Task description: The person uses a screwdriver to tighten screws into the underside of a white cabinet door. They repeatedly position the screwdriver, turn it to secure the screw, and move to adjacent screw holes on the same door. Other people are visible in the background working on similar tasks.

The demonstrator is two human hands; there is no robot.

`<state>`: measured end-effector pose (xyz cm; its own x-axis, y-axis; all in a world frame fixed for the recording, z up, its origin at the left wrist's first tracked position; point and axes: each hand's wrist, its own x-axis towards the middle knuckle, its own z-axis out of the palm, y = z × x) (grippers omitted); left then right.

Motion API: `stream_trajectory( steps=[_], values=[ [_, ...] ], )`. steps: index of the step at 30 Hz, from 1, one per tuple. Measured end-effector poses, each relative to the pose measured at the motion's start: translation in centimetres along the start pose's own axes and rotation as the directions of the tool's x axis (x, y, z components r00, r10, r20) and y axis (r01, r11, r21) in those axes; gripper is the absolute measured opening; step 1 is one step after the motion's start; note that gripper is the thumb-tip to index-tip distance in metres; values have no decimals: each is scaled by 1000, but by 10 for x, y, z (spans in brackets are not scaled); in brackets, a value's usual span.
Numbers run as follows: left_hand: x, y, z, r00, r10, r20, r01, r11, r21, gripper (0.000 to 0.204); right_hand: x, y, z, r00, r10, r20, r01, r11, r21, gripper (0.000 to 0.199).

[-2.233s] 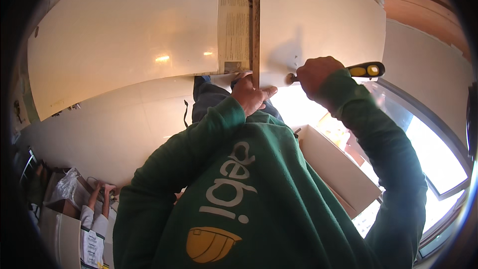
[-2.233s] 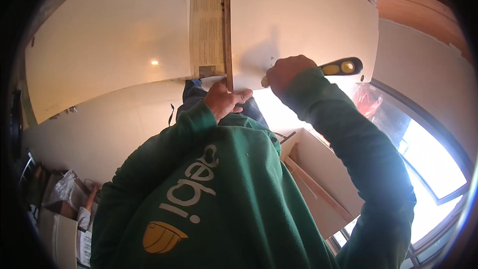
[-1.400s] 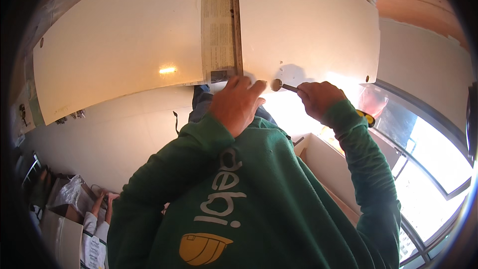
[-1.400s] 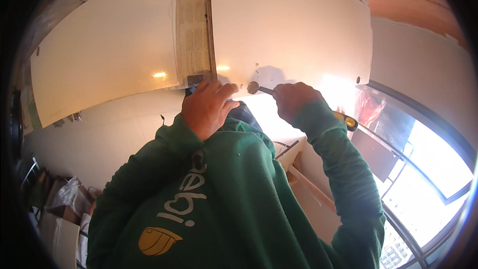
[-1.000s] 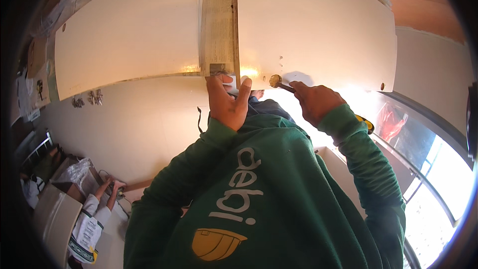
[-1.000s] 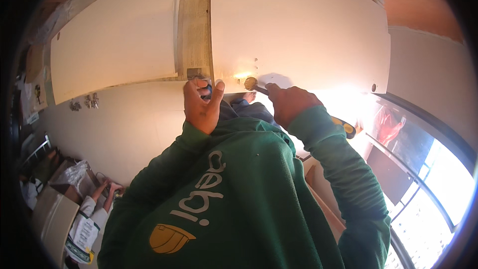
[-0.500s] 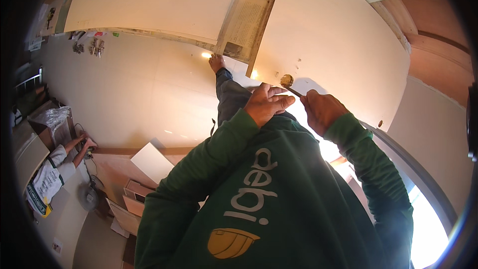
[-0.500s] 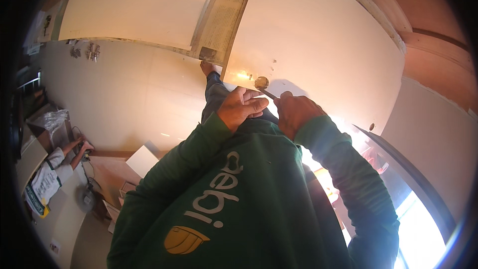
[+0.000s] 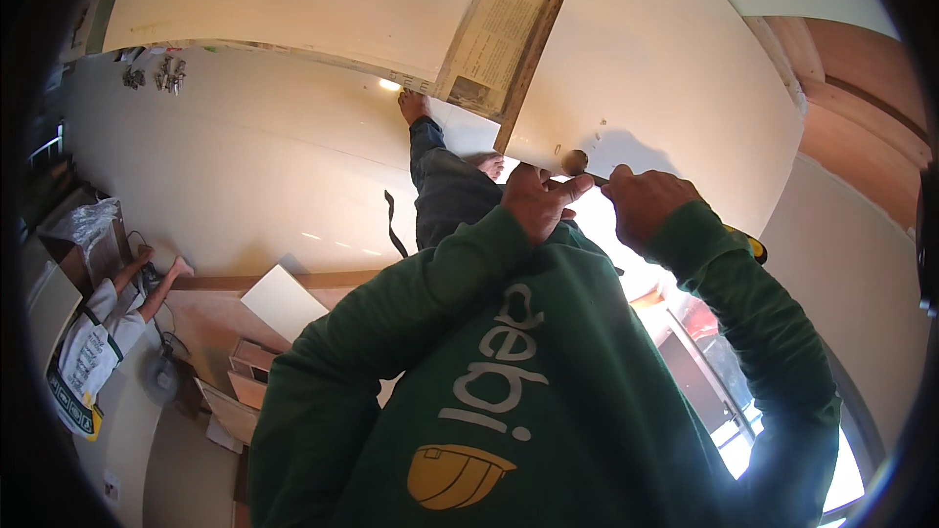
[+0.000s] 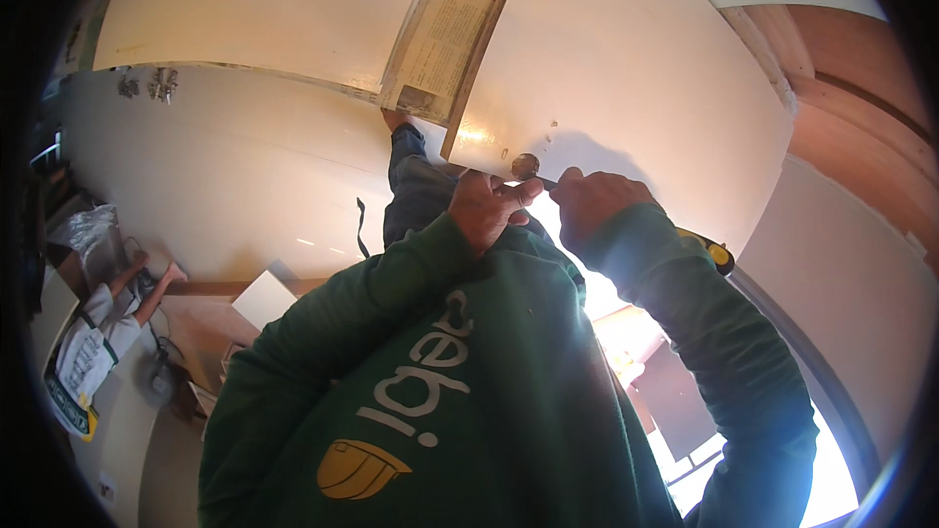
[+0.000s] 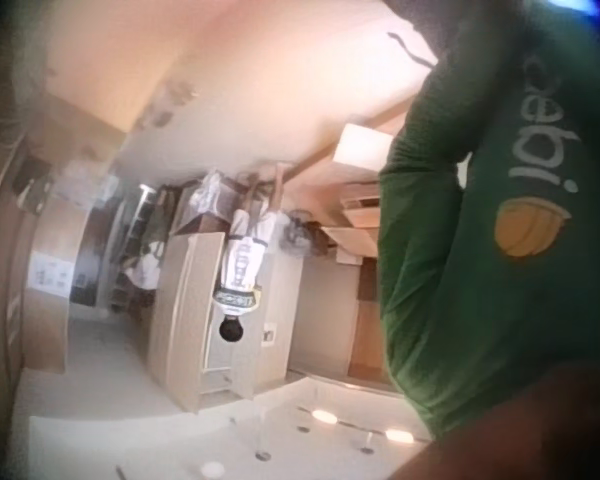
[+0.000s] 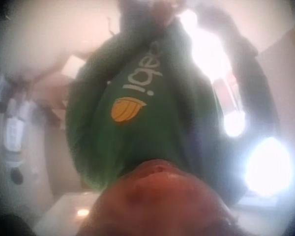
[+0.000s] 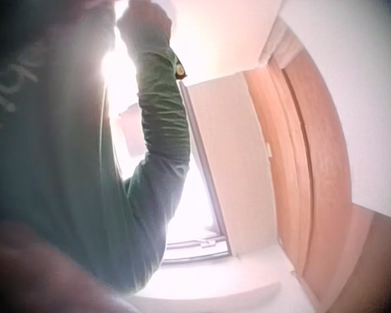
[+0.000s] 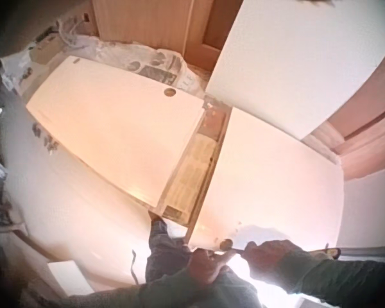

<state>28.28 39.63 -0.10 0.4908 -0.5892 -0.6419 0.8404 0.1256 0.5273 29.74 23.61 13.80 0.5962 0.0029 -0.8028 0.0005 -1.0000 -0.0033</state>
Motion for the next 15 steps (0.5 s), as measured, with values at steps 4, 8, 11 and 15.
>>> stream_trajectory(
  steps=[4, 8, 11, 15],
  values=[
    [2, 1, 3, 999, -35, -5, 35, 999, 35, 45, 0, -10, -1, 997, 59, -50, -64, 993, -96, 20],
    [-3, 2, 4, 999, -47, 17, 47, 998, 31, 69, 0, -6, -13, 990, 4, -142, -39, 969, -244, 23],
    [-10, -13, 1, 994, -54, 93, 57, 998, -32, 90, -6, -7, -33, 997, 42, -71, -53, 984, -171, 27],
    [-5, -12, 4, 993, -9, 117, 20, 995, -101, 86, -4, -5, -10, 992, -16, -124, -9, 981, -195, 28]
  ],
)
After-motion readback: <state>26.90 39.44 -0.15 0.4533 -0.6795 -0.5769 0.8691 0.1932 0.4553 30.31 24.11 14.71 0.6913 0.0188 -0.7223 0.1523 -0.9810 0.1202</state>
